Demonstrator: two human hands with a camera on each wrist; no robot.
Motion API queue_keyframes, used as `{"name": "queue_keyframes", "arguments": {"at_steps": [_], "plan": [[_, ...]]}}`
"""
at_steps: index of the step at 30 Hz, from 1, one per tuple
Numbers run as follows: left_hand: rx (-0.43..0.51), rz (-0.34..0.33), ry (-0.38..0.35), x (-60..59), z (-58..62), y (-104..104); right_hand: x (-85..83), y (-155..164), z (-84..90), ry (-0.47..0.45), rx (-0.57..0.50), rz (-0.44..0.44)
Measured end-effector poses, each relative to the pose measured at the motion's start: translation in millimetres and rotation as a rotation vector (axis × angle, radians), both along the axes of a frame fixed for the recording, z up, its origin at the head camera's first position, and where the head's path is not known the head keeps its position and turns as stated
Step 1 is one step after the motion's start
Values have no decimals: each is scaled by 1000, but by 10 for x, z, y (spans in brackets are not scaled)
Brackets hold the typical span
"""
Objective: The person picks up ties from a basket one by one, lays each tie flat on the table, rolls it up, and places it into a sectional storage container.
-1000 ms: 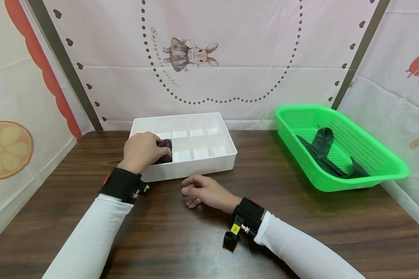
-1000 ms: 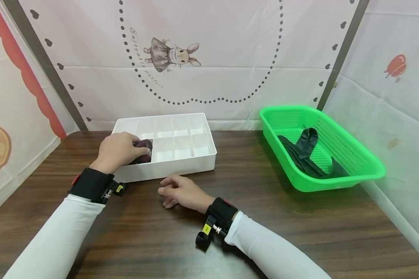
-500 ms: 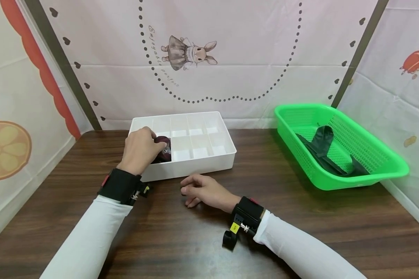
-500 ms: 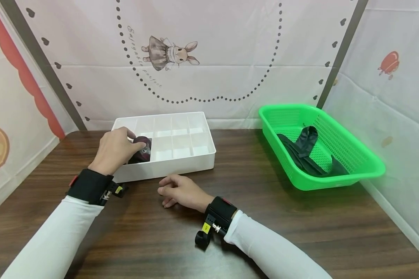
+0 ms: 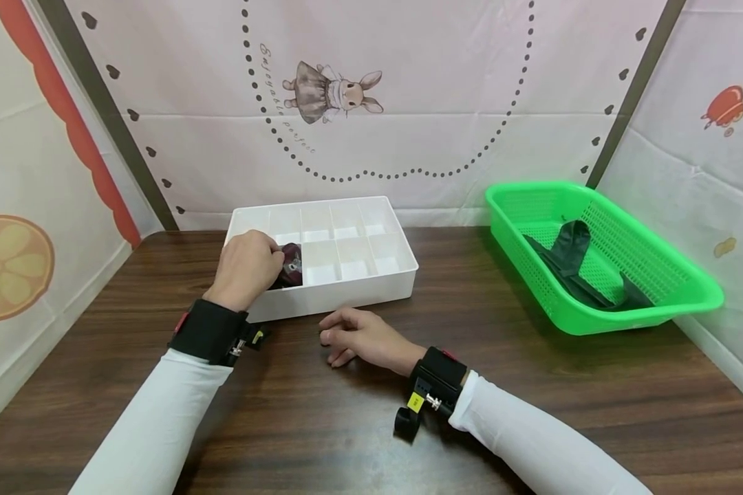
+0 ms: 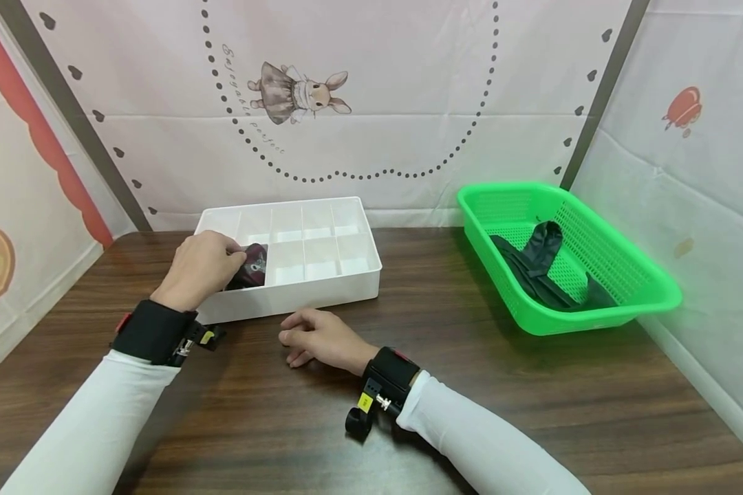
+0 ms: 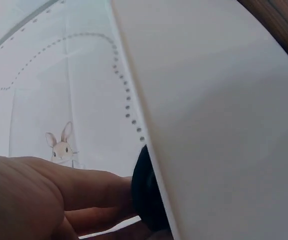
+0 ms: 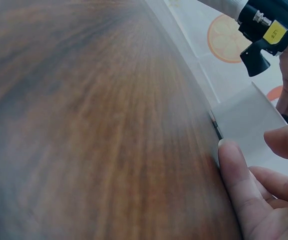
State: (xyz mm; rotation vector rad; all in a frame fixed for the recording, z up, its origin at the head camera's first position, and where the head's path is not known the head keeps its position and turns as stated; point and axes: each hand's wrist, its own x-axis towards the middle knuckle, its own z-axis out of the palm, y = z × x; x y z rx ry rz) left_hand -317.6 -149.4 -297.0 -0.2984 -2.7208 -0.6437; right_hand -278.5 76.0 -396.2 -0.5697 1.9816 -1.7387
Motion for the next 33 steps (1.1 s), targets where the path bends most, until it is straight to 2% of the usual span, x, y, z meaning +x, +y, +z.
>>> {"name": "queue_keyframes", "arguments": {"at_steps": [7,13,17,22,28,33], "plan": [[-37,37,-56,2,-28,16,2,4,-10,-5,-8,9],[-59,33,41,37,-42,42,-9,13,-8,-8,-2,14],[-127,58,64,68,-45,95,-28,21,1,-11,2,11],[-205,98,14,106,-39,156,-31,29,17,-14,-2,12],[-300,86,-64,119,-37,176,-27,28,11,-19,-6,14],[-312,78,-103,81,-83,168,-19,29,-5,-22,-11,10]]}}
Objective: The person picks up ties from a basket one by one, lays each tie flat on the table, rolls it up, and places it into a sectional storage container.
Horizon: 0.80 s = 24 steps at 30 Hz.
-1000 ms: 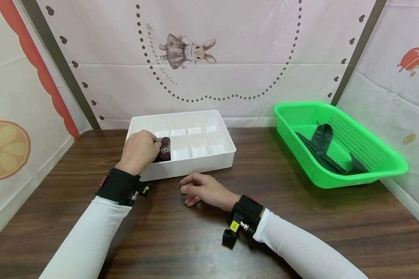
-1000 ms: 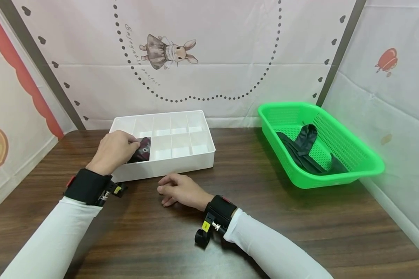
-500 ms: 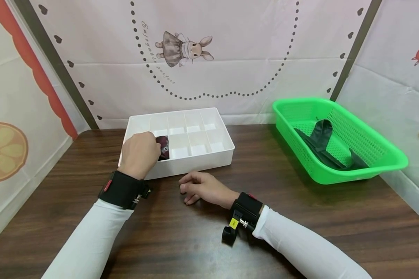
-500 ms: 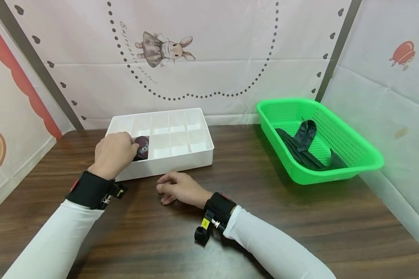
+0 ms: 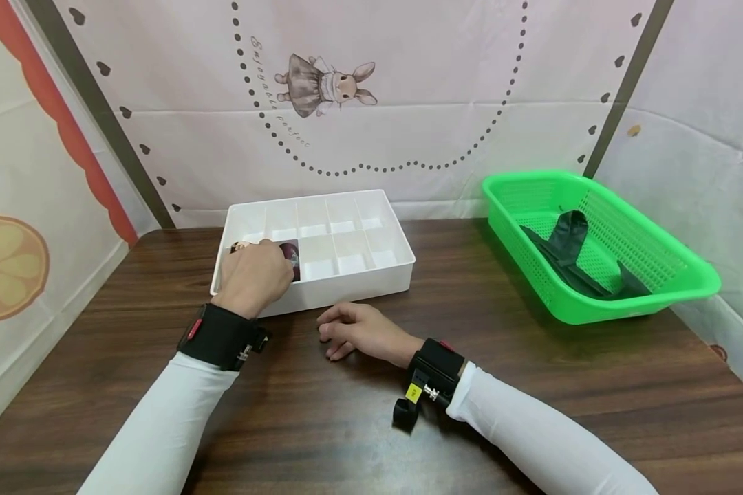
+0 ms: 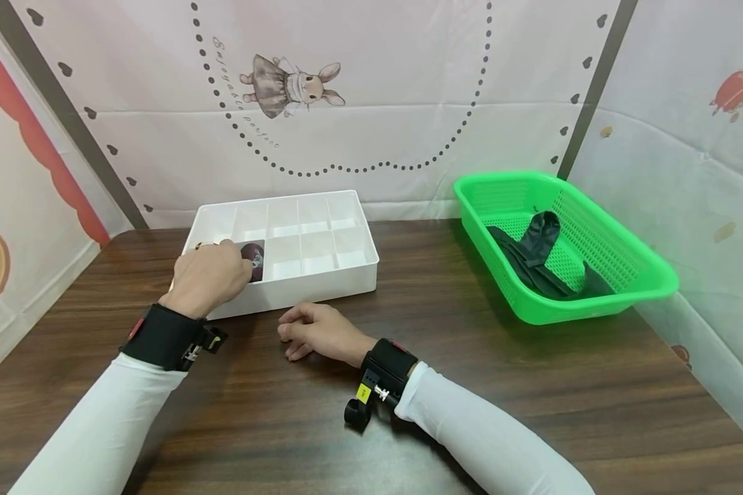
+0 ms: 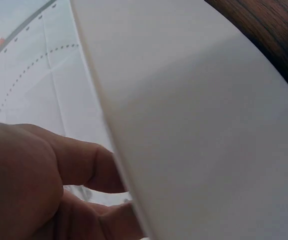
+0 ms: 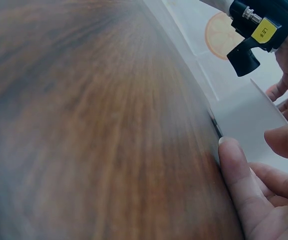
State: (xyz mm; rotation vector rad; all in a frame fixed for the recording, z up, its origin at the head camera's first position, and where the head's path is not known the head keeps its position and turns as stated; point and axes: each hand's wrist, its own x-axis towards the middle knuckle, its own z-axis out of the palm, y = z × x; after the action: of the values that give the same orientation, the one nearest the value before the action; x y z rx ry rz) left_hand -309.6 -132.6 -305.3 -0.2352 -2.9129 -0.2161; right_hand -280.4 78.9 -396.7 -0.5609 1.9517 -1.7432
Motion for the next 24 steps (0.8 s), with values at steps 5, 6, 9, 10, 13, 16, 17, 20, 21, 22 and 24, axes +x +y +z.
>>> {"name": "queue_keyframes", "arguments": {"at_steps": [5,6,9,10,13,16,17,20,21,22,24], "plan": [[42,-35,-3,-62,-60,3,5,54,-54,8,-5,-17],[53,-46,4,-70,-78,9,9,70,-73,8,-5,-22],[76,-70,32,-79,-120,34,29,123,-124,4,-10,-25],[72,-72,55,-76,-123,40,34,139,-136,3,-12,-23],[87,-59,61,-74,-97,41,38,179,-148,-2,-26,-11],[122,-56,30,-80,-25,-2,36,208,-120,4,-31,-10],[145,-59,15,-86,-1,-23,36,217,-105,4,-30,-12],[190,-60,19,-82,71,-102,34,229,-54,8,-20,-7],[199,-56,30,-73,91,-132,36,231,-33,11,-9,0],[205,-49,39,-61,108,-164,39,232,-9,18,3,12],[214,-38,38,-25,140,-226,46,237,47,47,32,33]]}}
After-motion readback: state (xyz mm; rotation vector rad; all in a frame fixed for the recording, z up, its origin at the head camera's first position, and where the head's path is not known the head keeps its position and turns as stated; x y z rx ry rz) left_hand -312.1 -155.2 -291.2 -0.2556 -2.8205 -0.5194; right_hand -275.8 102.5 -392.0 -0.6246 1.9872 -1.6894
